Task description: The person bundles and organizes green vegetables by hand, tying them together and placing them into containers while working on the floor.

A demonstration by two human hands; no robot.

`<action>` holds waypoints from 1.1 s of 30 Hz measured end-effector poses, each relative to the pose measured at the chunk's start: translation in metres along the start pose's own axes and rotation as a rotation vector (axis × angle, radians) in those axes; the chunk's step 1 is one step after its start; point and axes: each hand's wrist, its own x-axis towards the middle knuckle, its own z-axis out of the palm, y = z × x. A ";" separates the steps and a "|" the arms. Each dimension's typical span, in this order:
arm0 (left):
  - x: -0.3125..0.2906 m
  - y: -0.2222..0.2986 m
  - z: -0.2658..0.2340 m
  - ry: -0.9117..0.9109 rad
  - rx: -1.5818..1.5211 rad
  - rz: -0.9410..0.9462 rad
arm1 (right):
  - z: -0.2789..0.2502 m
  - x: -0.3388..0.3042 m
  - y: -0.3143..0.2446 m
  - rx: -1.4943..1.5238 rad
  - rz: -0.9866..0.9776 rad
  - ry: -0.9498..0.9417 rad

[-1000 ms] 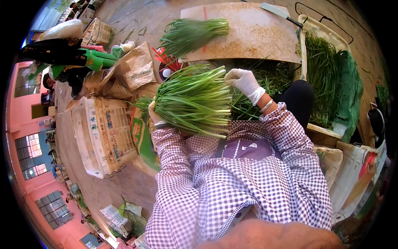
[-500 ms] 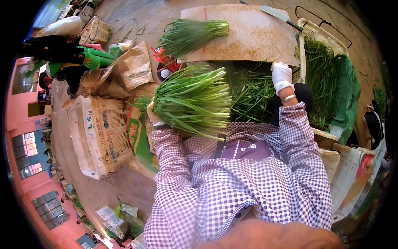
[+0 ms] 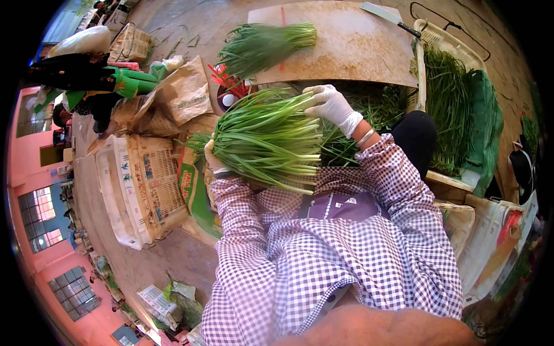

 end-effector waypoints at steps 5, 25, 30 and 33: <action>0.002 0.002 -0.003 -0.026 0.048 -0.012 | 0.005 -0.004 0.003 -0.061 0.020 0.023; -0.002 -0.001 0.013 -0.188 -0.079 0.146 | 0.010 -0.053 -0.050 0.378 0.159 0.034; -0.012 0.002 0.010 -0.150 -0.010 0.200 | 0.011 -0.053 -0.053 0.383 0.214 0.041; -0.009 0.002 0.004 -0.123 0.021 0.173 | 0.016 -0.044 -0.053 0.288 0.180 0.063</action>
